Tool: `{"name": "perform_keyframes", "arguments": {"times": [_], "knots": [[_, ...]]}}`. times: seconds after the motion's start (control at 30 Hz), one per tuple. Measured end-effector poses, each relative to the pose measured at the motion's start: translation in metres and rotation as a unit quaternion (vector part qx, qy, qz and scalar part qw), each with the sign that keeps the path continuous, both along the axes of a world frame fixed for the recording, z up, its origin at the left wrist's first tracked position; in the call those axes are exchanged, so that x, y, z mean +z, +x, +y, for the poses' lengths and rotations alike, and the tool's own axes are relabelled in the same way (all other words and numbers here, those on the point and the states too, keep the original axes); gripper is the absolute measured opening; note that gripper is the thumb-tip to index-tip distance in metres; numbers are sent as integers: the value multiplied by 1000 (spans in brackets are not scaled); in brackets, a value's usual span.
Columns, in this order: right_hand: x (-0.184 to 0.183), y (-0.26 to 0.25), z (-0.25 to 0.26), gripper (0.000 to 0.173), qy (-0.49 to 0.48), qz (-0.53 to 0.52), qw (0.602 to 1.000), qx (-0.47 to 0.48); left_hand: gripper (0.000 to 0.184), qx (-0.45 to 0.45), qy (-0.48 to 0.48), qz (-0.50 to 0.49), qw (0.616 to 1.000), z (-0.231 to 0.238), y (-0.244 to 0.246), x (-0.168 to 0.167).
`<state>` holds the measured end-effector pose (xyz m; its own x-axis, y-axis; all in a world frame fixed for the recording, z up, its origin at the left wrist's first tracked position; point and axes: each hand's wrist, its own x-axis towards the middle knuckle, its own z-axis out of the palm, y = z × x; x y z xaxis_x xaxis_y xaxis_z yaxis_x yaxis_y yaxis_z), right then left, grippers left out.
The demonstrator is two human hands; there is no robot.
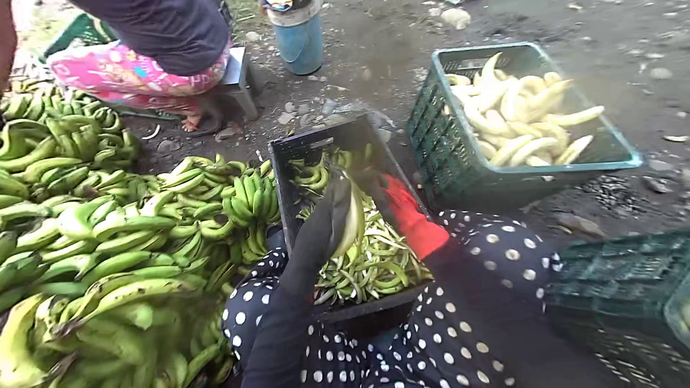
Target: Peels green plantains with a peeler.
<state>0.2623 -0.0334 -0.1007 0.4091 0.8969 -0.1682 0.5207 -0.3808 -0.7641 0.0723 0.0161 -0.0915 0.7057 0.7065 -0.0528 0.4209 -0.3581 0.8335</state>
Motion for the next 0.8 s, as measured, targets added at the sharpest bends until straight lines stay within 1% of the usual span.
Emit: {"name": "perform_keyframes", "arguments": {"times": [0.03,0.07,0.1,0.13,0.17,0.2,0.23,0.33,0.4,0.43,0.5,0.53,0.57,0.6,0.63,0.67,0.73,0.77,0.8], "knots": [[-2,2,0,34,13,11,1000,-4,73,14,-47,-58,997,-2,5,5],[-5,2,-2,34,40,20,999,-6,67,38,-102,-132,985,-1,8,7],[-7,0,-4,34,72,25,997,0,60,72,-156,-216,961,4,11,6],[-8,-1,-9,36,97,23,995,16,55,99,-202,-293,929,9,12,6],[-8,-4,-12,36,114,11,993,33,53,134,-243,-356,892,14,12,6],[-8,-8,-14,37,116,-5,992,48,54,174,-263,-399,861,17,11,8],[-7,-12,-16,40,109,-23,992,63,54,194,-266,-426,843,18,7,9],[-14,-15,-16,57,110,-109,980,121,48,215,-286,-455,815,15,-5,7],[-20,-14,-18,68,161,-165,961,151,44,228,-328,-459,794,15,-10,8],[-24,-13,-18,71,195,-184,951,156,42,231,-364,-469,771,16,-12,10],[-26,-14,-18,72,248,-206,935,146,40,260,-439,-492,705,23,-8,17],[-24,-15,-18,71,245,-210,936,140,42,276,-455,-489,691,25,-5,20],[-20,-17,-19,68,217,-206,944,136,44,292,-440,-474,705,26,-2,22],[-14,-20,-20,63,171,-190,958,133,45,307,-391,-447,744,24,-2,20],[-9,-24,-20,59,125,-167,969,130,45,304,-325,-415,794,20,-4,15],[-6,-27,-19,58,89,-141,978,124,45,300,-263,-379,835,16,-5,11],[-3,-31,-12,53,20,-69,992,102,46,263,-125,-287,912,11,-4,1],[-4,-30,-7,48,-9,-24,996,85,48,239,-66,-233,940,7,-3,0],[-5,-27,-4,44,-29,15,997,70,50,221,-37,-203,953,3,2,-1]]}}
